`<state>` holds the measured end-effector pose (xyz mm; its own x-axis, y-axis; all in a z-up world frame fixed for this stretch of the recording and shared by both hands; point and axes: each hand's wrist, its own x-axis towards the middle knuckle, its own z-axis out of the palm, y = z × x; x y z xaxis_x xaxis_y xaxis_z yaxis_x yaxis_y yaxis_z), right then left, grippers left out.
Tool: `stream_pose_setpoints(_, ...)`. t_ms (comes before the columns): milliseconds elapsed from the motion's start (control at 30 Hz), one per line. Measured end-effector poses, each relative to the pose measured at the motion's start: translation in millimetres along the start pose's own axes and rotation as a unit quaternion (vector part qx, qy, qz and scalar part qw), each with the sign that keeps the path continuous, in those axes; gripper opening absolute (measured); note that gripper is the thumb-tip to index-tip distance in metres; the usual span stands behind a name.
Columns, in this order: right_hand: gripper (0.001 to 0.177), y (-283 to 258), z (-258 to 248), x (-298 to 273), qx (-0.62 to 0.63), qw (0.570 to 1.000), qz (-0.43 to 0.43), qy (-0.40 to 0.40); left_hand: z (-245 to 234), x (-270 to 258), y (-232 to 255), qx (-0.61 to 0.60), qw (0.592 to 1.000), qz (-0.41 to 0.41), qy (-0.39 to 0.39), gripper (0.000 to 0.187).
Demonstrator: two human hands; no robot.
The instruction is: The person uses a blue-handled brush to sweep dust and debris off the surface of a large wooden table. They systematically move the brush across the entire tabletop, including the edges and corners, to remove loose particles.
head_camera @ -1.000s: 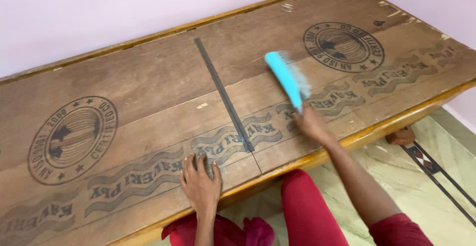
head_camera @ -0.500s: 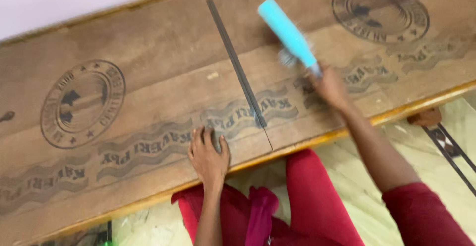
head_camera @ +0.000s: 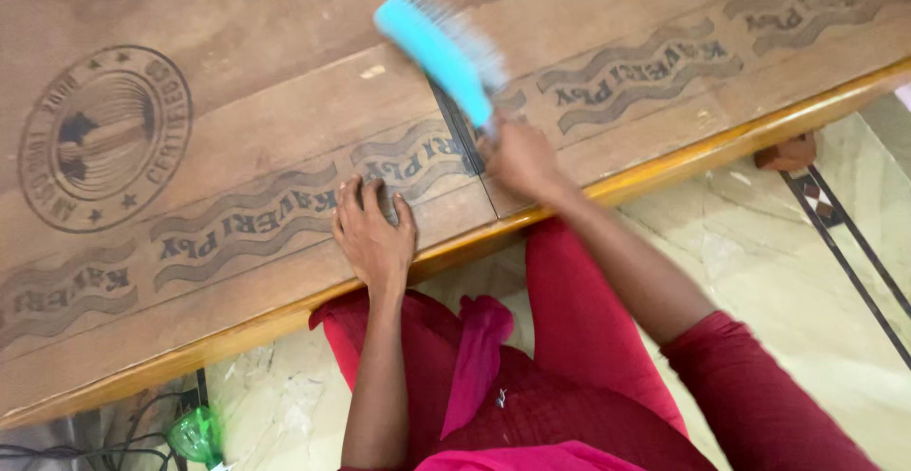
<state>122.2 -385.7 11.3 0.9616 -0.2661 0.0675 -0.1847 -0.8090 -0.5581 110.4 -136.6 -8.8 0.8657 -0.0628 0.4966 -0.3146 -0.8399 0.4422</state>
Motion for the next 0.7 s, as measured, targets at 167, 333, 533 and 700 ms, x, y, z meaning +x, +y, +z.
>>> stream_pose_setpoints(167,0.057,-151,17,-67,0.037,0.959,-0.235,-0.156,8,-14,-27,-0.083,0.996,0.034,-0.026,0.046)
stream_pose_setpoints(333,0.059,-70,-13,-43,0.001,0.989,-0.05,-0.141,1,-36,-22,-0.032,0.996,0.078,0.001,0.036)
stream_pose_setpoints(533,0.072,225,-158,-37,-0.095,0.949,0.283,0.096,60,-164,6,-0.1,0.972,0.112,-0.182,0.034)
stream_pose_setpoints(700,0.043,326,-223,-88,-0.105,0.917,0.254,0.289,161,-246,18,0.009,0.712,0.15,-0.686,0.037)
